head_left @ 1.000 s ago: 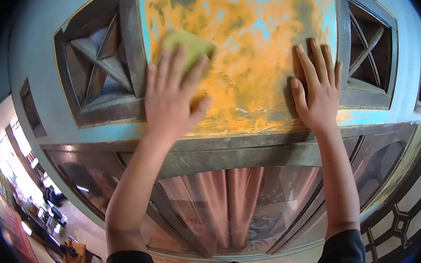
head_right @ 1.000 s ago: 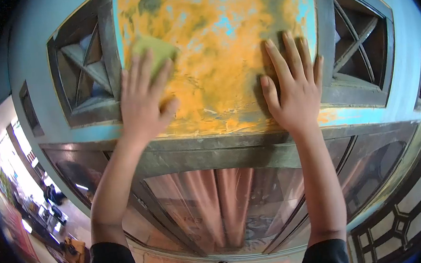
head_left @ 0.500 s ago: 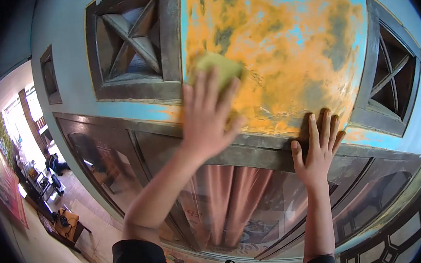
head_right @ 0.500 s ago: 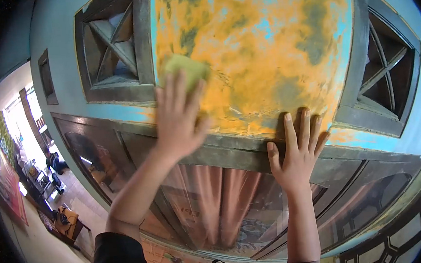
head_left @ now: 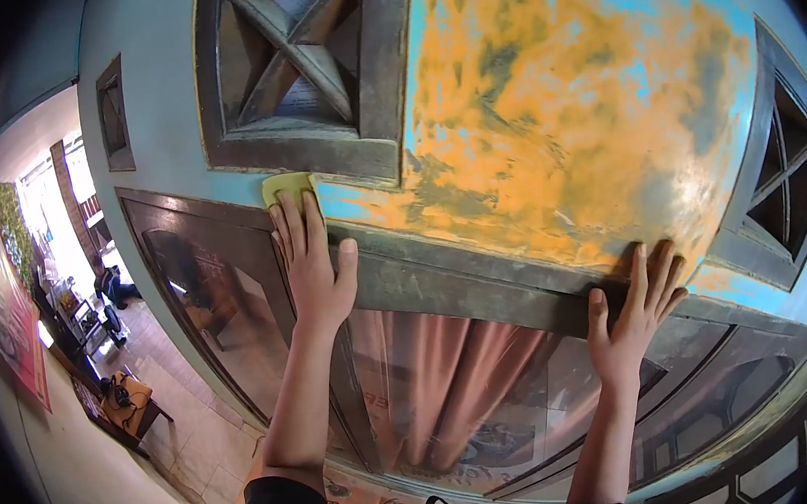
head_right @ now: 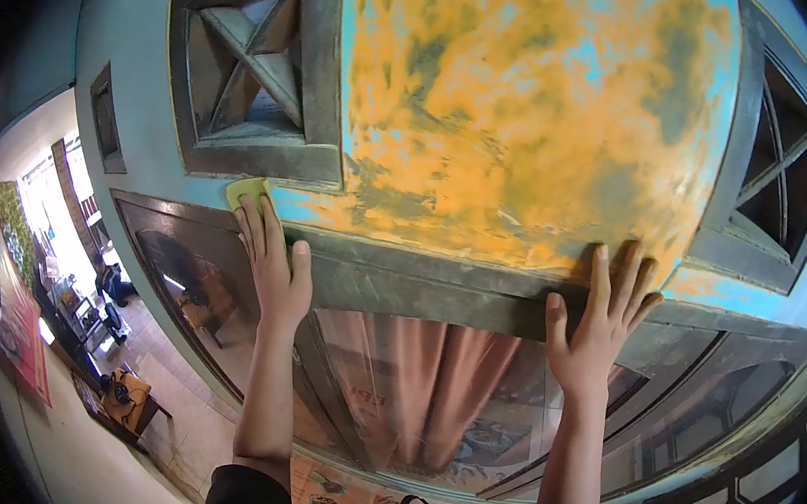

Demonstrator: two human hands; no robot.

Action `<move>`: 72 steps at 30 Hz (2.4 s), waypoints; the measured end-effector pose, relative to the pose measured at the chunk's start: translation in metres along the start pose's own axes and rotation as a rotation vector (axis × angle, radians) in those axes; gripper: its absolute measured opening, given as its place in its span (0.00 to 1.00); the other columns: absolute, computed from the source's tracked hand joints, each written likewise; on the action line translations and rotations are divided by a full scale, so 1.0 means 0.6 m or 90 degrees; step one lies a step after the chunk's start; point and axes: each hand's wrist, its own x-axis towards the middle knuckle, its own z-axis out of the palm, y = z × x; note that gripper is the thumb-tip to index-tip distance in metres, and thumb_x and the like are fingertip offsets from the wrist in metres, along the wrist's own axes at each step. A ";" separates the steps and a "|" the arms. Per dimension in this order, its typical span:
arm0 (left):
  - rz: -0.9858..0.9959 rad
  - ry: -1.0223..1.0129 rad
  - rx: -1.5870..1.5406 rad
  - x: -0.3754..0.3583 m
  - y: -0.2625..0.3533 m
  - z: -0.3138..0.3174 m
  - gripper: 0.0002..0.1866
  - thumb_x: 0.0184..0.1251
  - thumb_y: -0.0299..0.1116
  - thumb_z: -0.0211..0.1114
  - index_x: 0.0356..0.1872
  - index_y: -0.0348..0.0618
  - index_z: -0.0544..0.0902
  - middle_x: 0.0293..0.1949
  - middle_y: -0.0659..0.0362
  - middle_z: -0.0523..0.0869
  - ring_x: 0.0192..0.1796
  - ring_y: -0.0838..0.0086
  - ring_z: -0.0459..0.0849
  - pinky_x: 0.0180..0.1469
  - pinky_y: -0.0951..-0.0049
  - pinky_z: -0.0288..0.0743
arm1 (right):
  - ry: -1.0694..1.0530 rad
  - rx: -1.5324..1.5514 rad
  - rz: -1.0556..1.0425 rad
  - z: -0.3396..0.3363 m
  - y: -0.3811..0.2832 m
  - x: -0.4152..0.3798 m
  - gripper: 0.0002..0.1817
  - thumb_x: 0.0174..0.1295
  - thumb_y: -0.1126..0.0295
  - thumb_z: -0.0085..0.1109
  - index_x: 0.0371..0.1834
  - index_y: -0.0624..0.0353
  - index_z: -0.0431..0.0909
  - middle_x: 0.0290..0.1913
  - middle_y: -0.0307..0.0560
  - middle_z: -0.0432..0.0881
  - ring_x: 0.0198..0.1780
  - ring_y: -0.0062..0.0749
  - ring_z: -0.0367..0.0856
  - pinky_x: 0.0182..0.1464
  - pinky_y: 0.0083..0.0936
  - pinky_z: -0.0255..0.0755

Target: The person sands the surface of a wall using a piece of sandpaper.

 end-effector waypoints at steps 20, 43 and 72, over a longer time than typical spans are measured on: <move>0.087 0.022 -0.109 0.022 -0.081 -0.003 0.42 0.73 0.52 0.50 0.78 0.30 0.55 0.80 0.38 0.50 0.82 0.41 0.44 0.80 0.44 0.36 | 0.100 -0.013 0.057 0.058 -0.052 -0.026 0.40 0.75 0.40 0.42 0.82 0.52 0.53 0.84 0.61 0.43 0.84 0.62 0.35 0.77 0.64 0.26; 0.128 -0.053 -0.093 0.034 -0.019 -0.007 0.48 0.71 0.66 0.52 0.74 0.28 0.62 0.78 0.33 0.52 0.81 0.34 0.43 0.77 0.35 0.33 | 0.163 -0.069 -0.064 0.045 -0.018 0.014 0.35 0.77 0.41 0.37 0.71 0.58 0.70 0.78 0.64 0.59 0.81 0.62 0.51 0.77 0.64 0.40; 0.102 0.029 -0.057 0.022 0.044 0.028 0.45 0.73 0.55 0.50 0.77 0.25 0.53 0.80 0.36 0.49 0.82 0.38 0.42 0.78 0.39 0.34 | 0.212 -0.026 -0.098 0.042 0.021 0.029 0.29 0.77 0.47 0.39 0.65 0.57 0.74 0.74 0.65 0.67 0.78 0.65 0.57 0.77 0.62 0.44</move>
